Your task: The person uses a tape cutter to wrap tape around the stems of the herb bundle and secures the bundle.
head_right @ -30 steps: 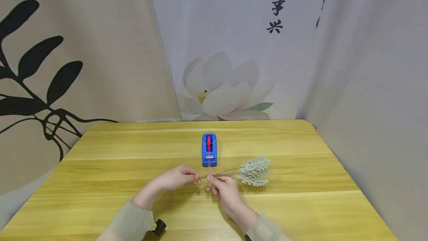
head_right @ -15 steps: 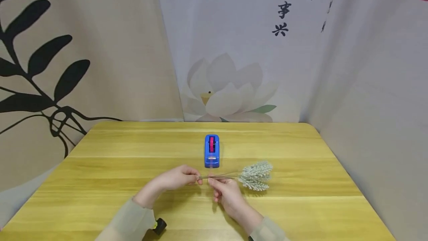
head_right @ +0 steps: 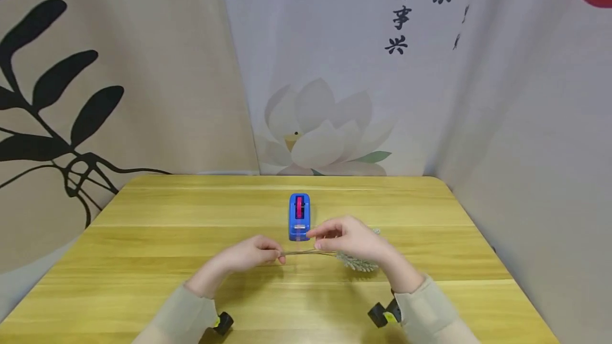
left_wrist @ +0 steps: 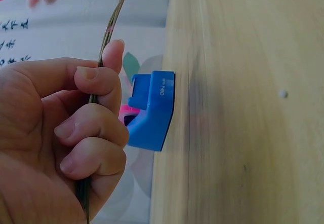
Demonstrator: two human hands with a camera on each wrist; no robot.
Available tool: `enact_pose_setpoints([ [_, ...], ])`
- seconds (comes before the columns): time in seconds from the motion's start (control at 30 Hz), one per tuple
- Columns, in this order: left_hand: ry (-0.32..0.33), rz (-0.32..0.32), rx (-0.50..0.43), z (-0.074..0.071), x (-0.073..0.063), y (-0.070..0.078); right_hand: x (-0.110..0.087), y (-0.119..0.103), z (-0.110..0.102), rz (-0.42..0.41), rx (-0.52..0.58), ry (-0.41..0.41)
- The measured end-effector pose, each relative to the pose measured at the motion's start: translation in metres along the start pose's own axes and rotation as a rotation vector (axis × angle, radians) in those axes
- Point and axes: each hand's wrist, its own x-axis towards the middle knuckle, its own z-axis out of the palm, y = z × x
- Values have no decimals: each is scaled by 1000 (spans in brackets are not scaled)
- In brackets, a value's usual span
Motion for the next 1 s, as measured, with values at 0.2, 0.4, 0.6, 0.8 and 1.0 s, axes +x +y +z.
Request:
enact_pose_setpoints([
  [0.2,14,-3,-16,0,1,-3,23,17,-4,77,-343,-32],
  [0.4,16,-13,-30,1,-1,-3,33,33,11,119,-346,-129],
  [0.6,45,-3,-11,-3,-2,-3,37,34,19,132,-330,-90],
  [0.8,85,-9,-13,-4,-3,-4,37,34,22,140,-332,-32],
  [1.0,131,-20,2,-3,-1,-3,36,33,25,185,-323,26],
])
